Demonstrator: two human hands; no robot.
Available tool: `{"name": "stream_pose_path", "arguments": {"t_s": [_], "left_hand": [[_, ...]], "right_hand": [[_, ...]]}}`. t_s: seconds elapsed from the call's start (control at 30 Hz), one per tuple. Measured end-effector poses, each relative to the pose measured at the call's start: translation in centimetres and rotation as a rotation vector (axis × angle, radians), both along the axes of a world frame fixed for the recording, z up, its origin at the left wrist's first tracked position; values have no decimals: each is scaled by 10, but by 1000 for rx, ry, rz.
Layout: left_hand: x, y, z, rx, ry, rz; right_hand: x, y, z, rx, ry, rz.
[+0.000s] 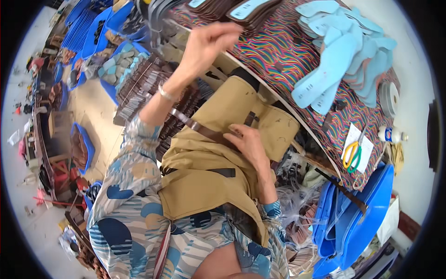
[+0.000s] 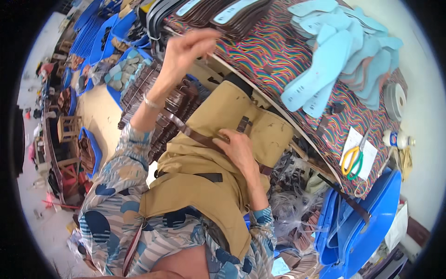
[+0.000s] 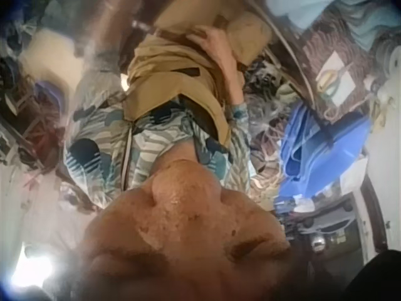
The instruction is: Attaching black straps to blue shoe insoles and trimming excess material using a craft knife.
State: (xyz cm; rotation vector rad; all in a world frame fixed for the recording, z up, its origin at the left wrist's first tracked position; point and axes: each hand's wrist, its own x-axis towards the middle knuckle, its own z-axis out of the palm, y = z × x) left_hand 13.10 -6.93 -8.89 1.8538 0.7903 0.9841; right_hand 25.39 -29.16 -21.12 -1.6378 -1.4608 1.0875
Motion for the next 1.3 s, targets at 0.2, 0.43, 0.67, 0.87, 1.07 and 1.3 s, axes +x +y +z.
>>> {"name": "stream_pose_path", "arguments": {"t_s": [0.2, 0.43, 0.67, 0.87, 1.07, 1.3], "left_hand": [[-110, -75, -57, -725, 221, -161], [-108, -127, -95, -1662, -525, -1], [-140, -57, -115, -1187, -1148, 114], [-205, -1, -98, -951, -1441, 289], [-249, 21, -88, -663, -1259, 251], [-154, -49, -64, -681, -699, 277]], "right_hand": [[-17, 11, -5, -115, -236, 314], [-1, 19, 44, -185, 592, -179], [-13, -17, 54, -217, 758, -128], [-24, -28, 63, -335, 886, -94], [-13, -39, 51, -380, 878, -143], [-56, 34, 67, -26, 216, -189]]}}
